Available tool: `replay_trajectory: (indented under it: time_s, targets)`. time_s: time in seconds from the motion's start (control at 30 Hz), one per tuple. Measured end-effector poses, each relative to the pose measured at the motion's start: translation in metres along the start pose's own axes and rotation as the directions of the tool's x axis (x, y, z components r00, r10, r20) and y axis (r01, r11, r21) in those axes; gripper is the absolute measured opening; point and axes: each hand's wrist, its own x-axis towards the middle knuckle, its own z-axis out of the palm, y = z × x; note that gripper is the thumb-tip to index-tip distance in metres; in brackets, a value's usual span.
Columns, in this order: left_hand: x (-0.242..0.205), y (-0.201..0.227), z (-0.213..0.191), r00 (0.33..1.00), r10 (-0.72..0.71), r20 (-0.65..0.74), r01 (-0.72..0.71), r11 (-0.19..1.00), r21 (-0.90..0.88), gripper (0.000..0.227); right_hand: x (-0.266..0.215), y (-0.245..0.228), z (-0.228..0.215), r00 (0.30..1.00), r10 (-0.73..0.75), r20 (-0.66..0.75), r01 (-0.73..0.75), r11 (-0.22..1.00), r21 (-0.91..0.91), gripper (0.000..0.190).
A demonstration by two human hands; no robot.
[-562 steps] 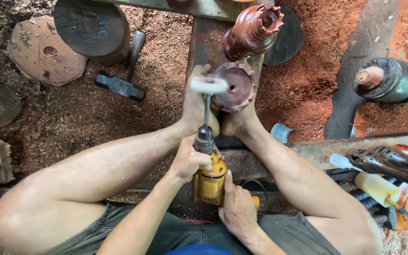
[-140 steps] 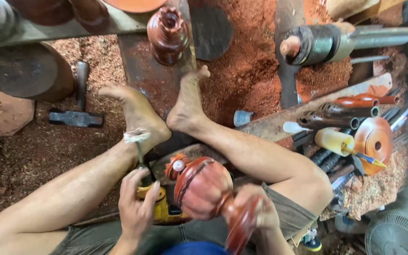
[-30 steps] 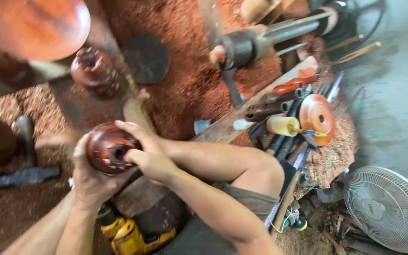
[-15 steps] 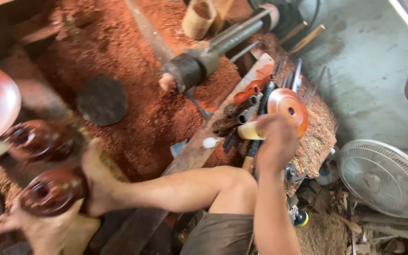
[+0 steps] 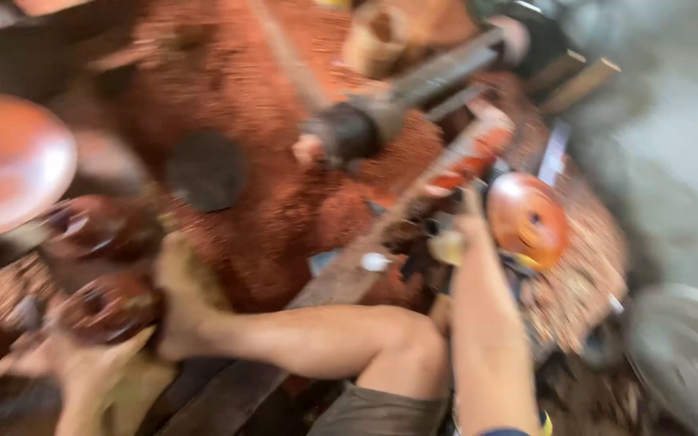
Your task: The person sits on the ground holding a carved wooden ornament piece between their feet and polishes it using a rotary tool with a buffing wheel. They rotate the piece to polish different surfaces, set it aside, pick up another carved wooden piece, and continue polishing it the same way.
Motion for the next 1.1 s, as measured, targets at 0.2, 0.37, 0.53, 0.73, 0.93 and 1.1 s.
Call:
replay_trajectory:
  time_s: [0.2,0.37,0.53,0.73,0.93,1.1]
  targets:
    - [-0.070,0.005,0.040,0.841,0.523,0.138,-0.424,0.478,0.770,0.114,-0.227,-0.016,0.325,0.690,0.291,0.663,-0.590,0.756,0.283,0.085]
    - [-0.080,0.009,0.047,0.900,0.392,0.190,-0.384,0.508,0.771,0.130,-0.285,0.022,0.374,0.591,0.243,0.769,-0.611,0.758,0.230,0.098]
    - [-0.099,0.013,0.061,0.887,0.387,0.251,-0.451,0.616,0.646,0.125,-0.284,0.032,0.380,0.556,0.259,0.790,-0.624,0.758,0.191,0.095]
    - [-0.112,0.024,0.063,0.853,0.420,0.311,-0.470,0.356,0.808,0.103,-0.267,-0.024,0.323,0.503,-0.036,0.864,0.224,0.970,-0.090,0.069]
    - [-0.113,0.028,0.065,0.851,0.417,0.320,-0.494,0.427,0.757,0.098,-0.269,-0.053,0.345,0.394,0.016,0.919,0.793,0.500,-0.349,0.066]
    - [-0.103,0.013,0.061,0.814,0.455,0.362,-0.557,0.433,0.708,0.100,-0.272,-0.045,0.336,0.372,0.049,0.927,0.811,0.469,-0.350,0.066]
